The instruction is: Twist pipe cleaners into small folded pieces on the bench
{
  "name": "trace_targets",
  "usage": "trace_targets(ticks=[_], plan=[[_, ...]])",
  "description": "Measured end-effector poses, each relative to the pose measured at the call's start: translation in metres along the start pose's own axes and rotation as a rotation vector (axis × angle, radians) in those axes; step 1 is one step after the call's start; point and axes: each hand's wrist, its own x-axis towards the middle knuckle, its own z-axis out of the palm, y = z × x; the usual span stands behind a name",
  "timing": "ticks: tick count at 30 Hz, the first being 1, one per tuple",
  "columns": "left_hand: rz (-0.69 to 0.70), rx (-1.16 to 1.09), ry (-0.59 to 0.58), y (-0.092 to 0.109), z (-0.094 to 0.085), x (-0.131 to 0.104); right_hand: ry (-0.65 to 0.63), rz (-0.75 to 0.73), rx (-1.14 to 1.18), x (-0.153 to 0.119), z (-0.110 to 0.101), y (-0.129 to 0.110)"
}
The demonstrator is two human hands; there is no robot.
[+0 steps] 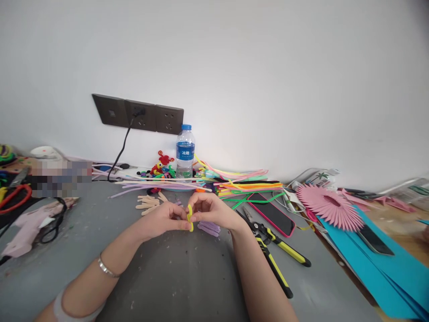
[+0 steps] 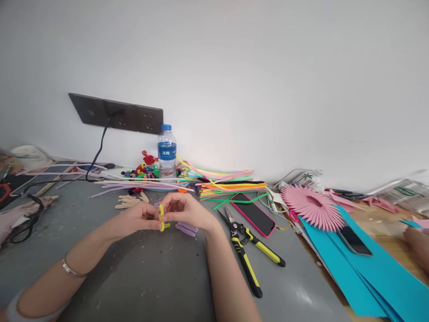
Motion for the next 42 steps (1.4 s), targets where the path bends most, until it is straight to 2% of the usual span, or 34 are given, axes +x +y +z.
trace_targets(ticks=[3, 5, 12, 21, 28, 35, 38, 42], plan=[[0.003, 0.001, -0.024, 0.000, 0.001, 0.000, -0.058, 0.084, 0.020, -0.001, -0.002, -0.001], [0.011, 0.014, 0.005, 0.002, 0.001, 0.000, -0.040, 0.099, 0.001, -0.001, -0.003, -0.002], [0.085, 0.046, 0.316, 0.004, 0.002, 0.005, 0.273, 0.014, -0.068, 0.009, -0.001, 0.006], [0.177, 0.111, 0.520, -0.008, 0.007, 0.009, 0.414, -0.053, -0.062, 0.022, 0.010, 0.018], [0.207, 0.211, 0.549, -0.016, 0.005, 0.008, 0.426, -0.064, -0.084, 0.024, 0.013, 0.020], [0.318, 0.515, 0.518, -0.012, 0.001, 0.007, 0.403, -0.024, -0.044, 0.022, 0.013, 0.022], [0.324, 0.482, 0.507, -0.011, 0.002, 0.007, 0.380, 0.008, -0.023, 0.021, 0.011, 0.021], [0.280, 0.323, 0.501, -0.006, 0.004, 0.007, 0.402, -0.035, -0.001, 0.021, 0.013, 0.019]])
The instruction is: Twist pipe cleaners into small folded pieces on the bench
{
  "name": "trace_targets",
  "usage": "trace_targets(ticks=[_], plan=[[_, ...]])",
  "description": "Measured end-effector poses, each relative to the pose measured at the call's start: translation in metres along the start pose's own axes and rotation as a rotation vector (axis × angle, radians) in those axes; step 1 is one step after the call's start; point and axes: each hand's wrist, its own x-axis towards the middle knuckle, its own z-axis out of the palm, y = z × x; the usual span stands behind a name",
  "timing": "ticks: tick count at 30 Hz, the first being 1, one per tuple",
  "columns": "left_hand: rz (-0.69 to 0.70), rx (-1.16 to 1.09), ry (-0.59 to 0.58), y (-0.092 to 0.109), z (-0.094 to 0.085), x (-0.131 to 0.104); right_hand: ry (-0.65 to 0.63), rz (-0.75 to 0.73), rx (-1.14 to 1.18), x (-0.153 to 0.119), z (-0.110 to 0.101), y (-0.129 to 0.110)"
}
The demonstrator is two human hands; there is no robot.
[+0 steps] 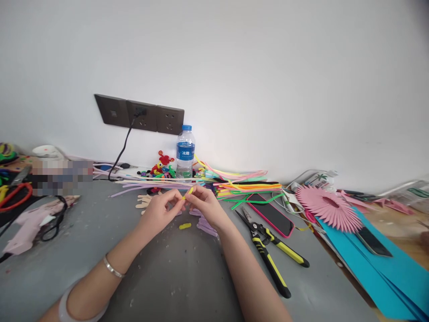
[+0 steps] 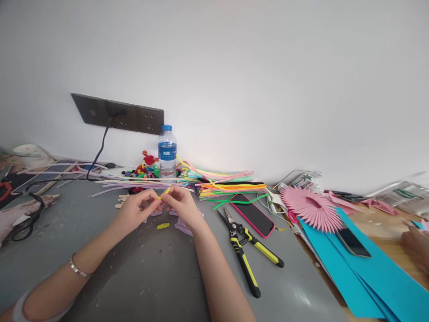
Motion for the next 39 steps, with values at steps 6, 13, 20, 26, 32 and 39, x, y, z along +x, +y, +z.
trace_targets(ticks=[6, 13, 20, 26, 32, 39], plan=[[-0.224, -0.385, -0.068, 0.0035, -0.0018, 0.0021, 0.038, -0.050, 0.037, -0.0007, -0.0014, -0.0021], [-0.440, -0.672, -0.217, -0.0032, -0.0051, 0.0024, -0.071, -0.072, -0.027, -0.0017, -0.0088, -0.0030], [-0.435, -0.650, -0.189, -0.0002, -0.0043, 0.0043, -0.033, -0.082, 0.012, -0.0010, -0.0044, -0.0048], [-0.468, -0.642, -0.117, 0.0011, -0.0035, 0.0041, 0.021, -0.099, 0.019, 0.0001, -0.0031, -0.0038], [-0.473, -0.634, -0.087, -0.0012, -0.0036, 0.0048, 0.021, -0.137, 0.029, 0.0000, -0.0040, -0.0050], [-0.410, -0.550, -0.173, 0.0014, -0.0027, 0.0026, 0.034, -0.095, 0.028, -0.0004, -0.0039, -0.0072]])
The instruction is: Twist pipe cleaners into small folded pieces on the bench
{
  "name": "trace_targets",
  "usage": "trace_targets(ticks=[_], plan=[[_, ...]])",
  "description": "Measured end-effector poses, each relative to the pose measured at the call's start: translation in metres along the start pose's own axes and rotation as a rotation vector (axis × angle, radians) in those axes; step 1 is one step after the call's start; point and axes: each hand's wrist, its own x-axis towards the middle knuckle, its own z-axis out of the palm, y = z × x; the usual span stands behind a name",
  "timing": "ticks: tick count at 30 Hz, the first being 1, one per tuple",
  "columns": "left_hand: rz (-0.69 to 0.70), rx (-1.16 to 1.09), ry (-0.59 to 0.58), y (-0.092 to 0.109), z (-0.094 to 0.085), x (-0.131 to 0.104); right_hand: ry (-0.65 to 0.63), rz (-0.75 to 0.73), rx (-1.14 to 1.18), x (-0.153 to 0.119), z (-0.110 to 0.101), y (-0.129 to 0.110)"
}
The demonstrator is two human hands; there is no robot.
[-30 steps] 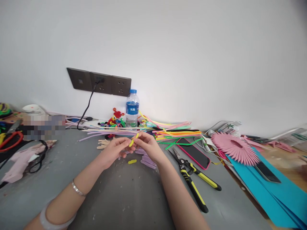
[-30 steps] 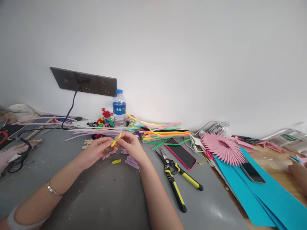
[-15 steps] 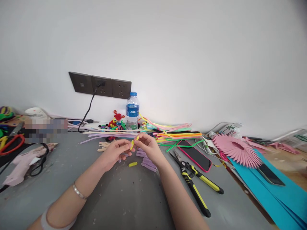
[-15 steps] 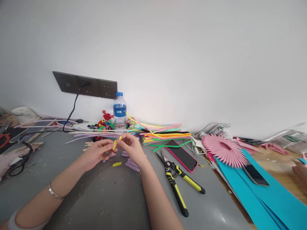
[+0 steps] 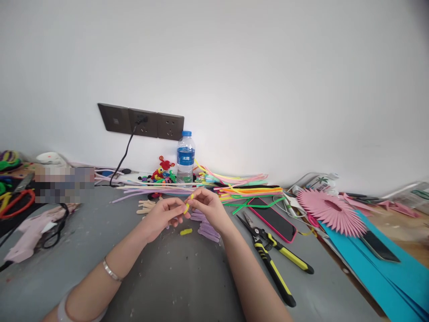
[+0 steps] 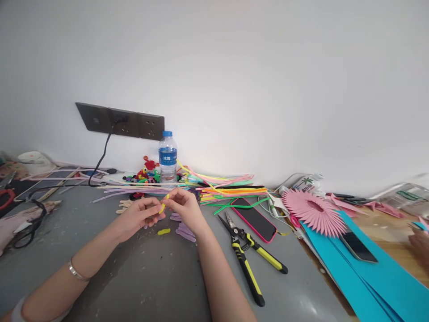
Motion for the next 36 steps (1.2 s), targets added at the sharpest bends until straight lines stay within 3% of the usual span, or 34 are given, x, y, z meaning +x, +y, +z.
trace_targets(ticks=[9, 20, 26, 36], plan=[[0.064, 0.217, 0.068, 0.005, 0.005, 0.000, 0.062, 0.038, -0.007, 0.003, -0.001, 0.005], [0.158, 0.309, 0.024, 0.004, 0.002, -0.002, 0.049, 0.053, 0.002, 0.002, -0.002, 0.004], [0.145, 0.237, 0.012, 0.003, 0.004, -0.001, 0.010, 0.059, 0.000, 0.001, -0.005, 0.005], [0.252, 0.330, 0.106, -0.005, 0.007, 0.000, 0.106, 0.057, -0.007, 0.003, -0.002, 0.007]])
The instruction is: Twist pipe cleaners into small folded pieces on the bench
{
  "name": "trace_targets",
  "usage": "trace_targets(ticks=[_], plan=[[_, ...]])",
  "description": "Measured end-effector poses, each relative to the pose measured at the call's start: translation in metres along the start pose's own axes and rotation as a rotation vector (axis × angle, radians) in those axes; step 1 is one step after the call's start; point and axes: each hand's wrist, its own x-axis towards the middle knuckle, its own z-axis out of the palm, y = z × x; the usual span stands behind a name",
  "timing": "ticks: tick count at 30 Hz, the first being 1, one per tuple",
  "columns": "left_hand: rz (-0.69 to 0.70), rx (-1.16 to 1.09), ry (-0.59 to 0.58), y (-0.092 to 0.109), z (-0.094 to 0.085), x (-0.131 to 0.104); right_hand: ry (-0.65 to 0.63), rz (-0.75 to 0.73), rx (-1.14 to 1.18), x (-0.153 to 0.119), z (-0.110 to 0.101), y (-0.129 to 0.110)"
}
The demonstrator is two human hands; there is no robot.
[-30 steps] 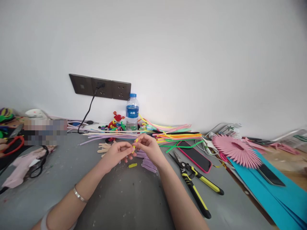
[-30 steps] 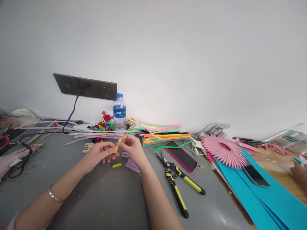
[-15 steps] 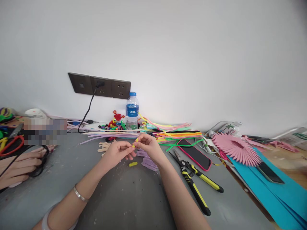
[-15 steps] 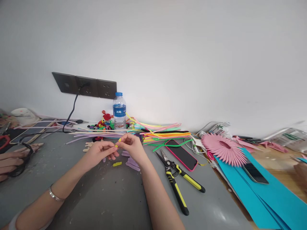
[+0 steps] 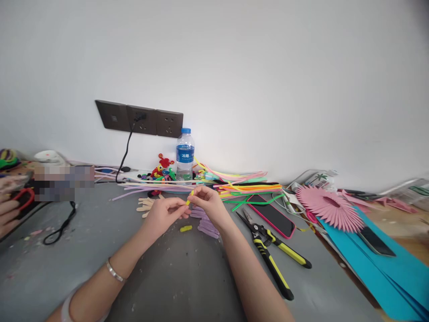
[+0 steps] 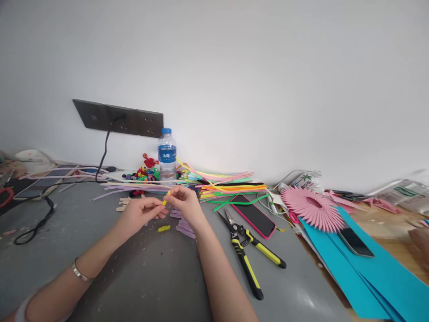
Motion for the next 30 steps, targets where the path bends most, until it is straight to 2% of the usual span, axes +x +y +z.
trace_targets(ticks=[8, 11, 13, 16, 18, 21, 25, 30], plan=[[0.033, 0.002, 0.024, -0.005, -0.001, 0.000, -0.123, 0.049, -0.100, -0.001, -0.006, -0.002], [-0.004, -0.078, 0.046, 0.001, 0.000, 0.000, -0.087, 0.006, -0.082, -0.001, -0.002, 0.000], [-0.088, -0.250, 0.066, 0.003, 0.002, 0.001, 0.003, -0.084, -0.088, -0.001, 0.005, 0.002], [-0.264, -0.611, 0.057, 0.002, 0.005, 0.002, 0.128, -0.337, -0.266, -0.004, 0.014, 0.002], [-0.342, -0.798, 0.049, -0.002, 0.006, 0.002, 0.146, -0.515, -0.443, -0.006, 0.017, 0.001], [-0.353, -0.947, 0.045, -0.006, 0.007, 0.002, 0.121, -0.681, -0.605, -0.009, 0.016, 0.001], [-0.346, -0.993, 0.012, -0.007, 0.004, 0.001, 0.098, -0.744, -0.711, -0.010, 0.012, 0.001], [-0.361, -0.965, 0.017, -0.010, 0.002, 0.002, 0.018, -0.714, -0.754, -0.011, 0.008, -0.003]])
